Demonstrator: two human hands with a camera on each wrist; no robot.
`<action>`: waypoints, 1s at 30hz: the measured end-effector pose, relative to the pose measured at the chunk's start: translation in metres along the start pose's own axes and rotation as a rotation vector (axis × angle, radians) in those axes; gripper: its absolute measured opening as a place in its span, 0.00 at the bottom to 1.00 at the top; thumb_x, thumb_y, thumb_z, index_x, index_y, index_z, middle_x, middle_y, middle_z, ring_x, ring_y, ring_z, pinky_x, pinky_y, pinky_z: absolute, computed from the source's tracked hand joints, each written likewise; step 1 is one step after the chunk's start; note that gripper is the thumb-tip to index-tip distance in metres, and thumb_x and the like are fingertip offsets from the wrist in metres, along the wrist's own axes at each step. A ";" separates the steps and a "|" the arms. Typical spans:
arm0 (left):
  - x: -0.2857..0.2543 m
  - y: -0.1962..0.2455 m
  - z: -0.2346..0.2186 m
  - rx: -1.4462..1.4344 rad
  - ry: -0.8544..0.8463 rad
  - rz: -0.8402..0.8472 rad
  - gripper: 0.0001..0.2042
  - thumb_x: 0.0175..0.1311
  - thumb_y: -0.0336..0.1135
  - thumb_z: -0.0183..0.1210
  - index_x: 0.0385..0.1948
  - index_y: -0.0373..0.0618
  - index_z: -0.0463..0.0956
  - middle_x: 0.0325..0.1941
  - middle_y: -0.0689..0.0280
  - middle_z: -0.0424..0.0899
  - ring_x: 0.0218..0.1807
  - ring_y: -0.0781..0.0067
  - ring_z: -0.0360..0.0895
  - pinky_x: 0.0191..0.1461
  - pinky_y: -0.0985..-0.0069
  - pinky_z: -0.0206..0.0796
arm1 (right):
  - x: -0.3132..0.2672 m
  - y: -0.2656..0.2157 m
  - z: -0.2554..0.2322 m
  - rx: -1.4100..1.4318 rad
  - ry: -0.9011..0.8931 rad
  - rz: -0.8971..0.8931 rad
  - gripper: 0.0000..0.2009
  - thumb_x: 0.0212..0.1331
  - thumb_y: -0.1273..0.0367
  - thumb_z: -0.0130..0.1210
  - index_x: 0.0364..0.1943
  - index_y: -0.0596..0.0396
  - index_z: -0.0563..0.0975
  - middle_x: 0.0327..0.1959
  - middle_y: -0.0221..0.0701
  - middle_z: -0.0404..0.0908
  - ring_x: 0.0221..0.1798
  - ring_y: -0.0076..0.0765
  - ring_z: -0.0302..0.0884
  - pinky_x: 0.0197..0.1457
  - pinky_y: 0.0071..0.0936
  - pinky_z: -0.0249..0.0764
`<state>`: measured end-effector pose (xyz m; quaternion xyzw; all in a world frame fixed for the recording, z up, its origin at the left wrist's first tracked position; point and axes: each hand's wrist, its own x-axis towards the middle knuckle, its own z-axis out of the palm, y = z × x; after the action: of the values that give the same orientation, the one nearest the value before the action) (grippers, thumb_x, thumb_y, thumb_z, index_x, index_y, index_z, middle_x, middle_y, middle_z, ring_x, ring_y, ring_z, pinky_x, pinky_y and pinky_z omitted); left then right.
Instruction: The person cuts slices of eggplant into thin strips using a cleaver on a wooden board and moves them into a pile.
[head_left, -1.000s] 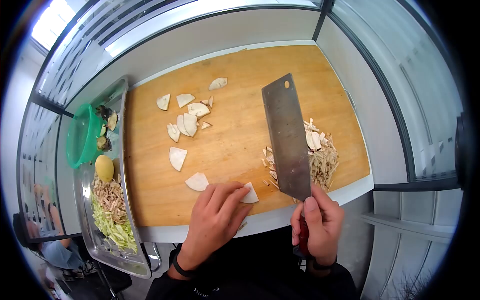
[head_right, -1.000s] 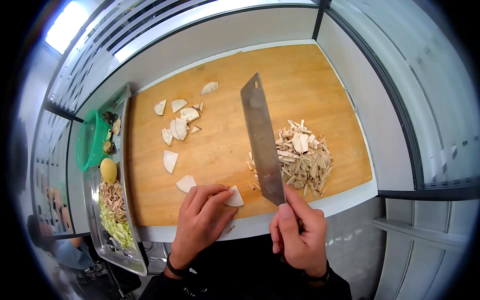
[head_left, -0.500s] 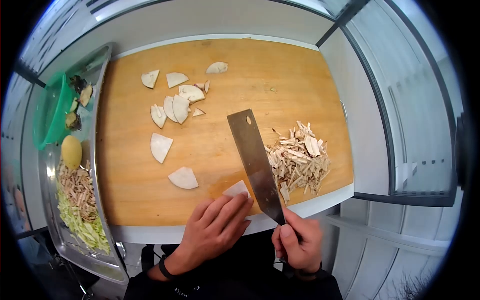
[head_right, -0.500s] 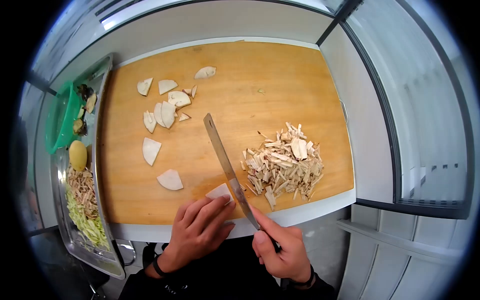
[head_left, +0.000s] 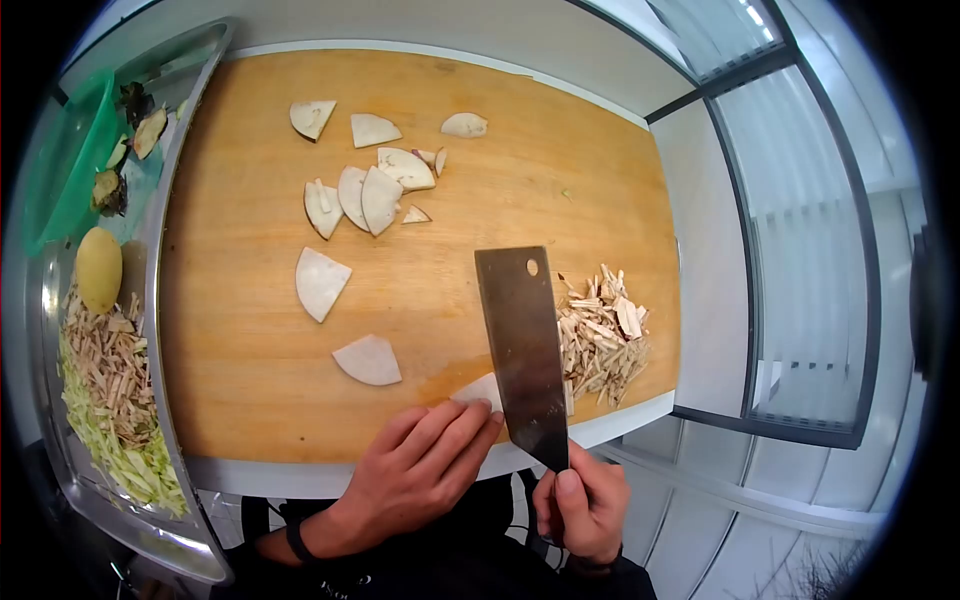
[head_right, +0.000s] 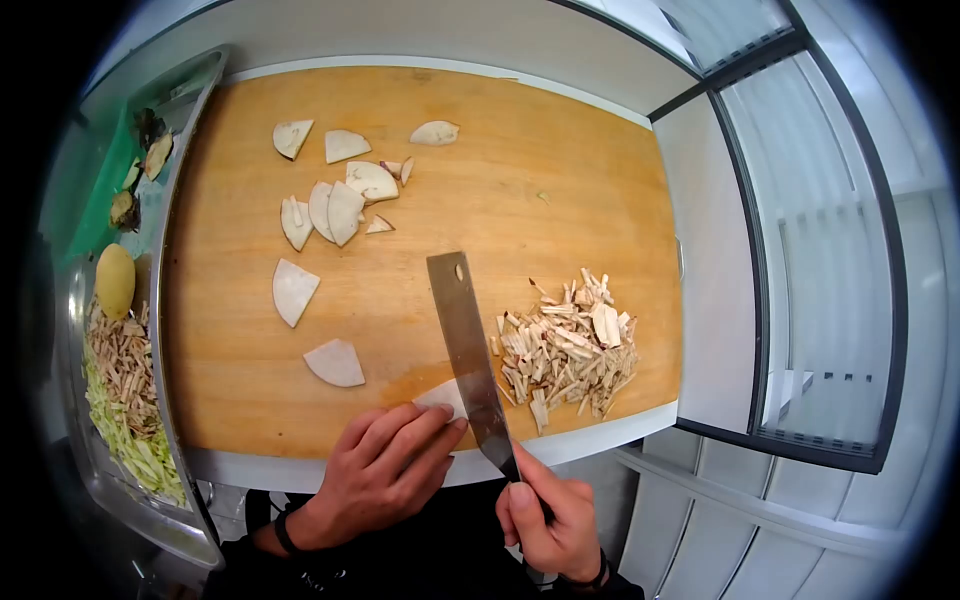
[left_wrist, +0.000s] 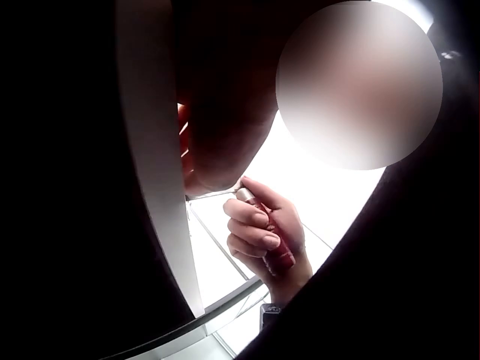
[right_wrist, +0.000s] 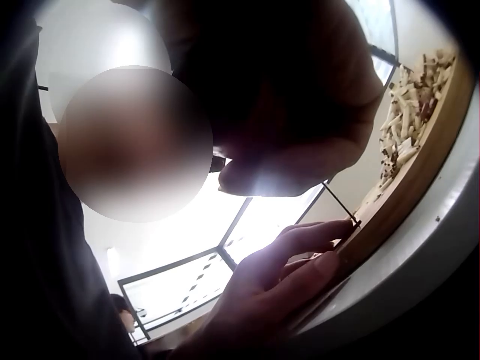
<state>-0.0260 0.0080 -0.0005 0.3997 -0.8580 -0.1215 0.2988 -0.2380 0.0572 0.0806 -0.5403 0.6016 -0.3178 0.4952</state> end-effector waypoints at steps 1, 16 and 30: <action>0.000 0.000 0.000 0.000 0.003 -0.001 0.19 0.61 0.33 0.67 0.56 0.47 0.85 0.60 0.69 0.83 0.59 0.68 0.79 0.61 0.69 0.70 | 0.003 -0.002 0.002 0.005 0.008 0.013 0.22 0.77 0.76 0.47 0.72 0.69 0.71 0.18 0.28 0.78 0.18 0.20 0.73 0.23 0.22 0.70; -0.003 -0.003 -0.001 -0.048 0.031 -0.003 0.17 0.61 0.33 0.64 0.52 0.44 0.85 0.61 0.66 0.83 0.60 0.66 0.80 0.63 0.69 0.69 | 0.056 -0.008 0.020 0.036 0.083 -0.123 0.22 0.81 0.71 0.44 0.73 0.70 0.69 0.17 0.27 0.76 0.17 0.18 0.70 0.22 0.20 0.67; -0.001 -0.002 0.000 -0.092 0.061 -0.060 0.18 0.57 0.30 0.67 0.52 0.46 0.86 0.55 0.67 0.83 0.57 0.66 0.80 0.60 0.70 0.70 | -0.002 -0.003 0.005 -0.068 -0.003 -0.043 0.22 0.79 0.73 0.46 0.71 0.70 0.71 0.18 0.30 0.78 0.18 0.21 0.74 0.23 0.21 0.69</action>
<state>-0.0238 0.0075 -0.0018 0.4144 -0.8298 -0.1574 0.3391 -0.2328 0.0594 0.0825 -0.5698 0.5996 -0.3069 0.4707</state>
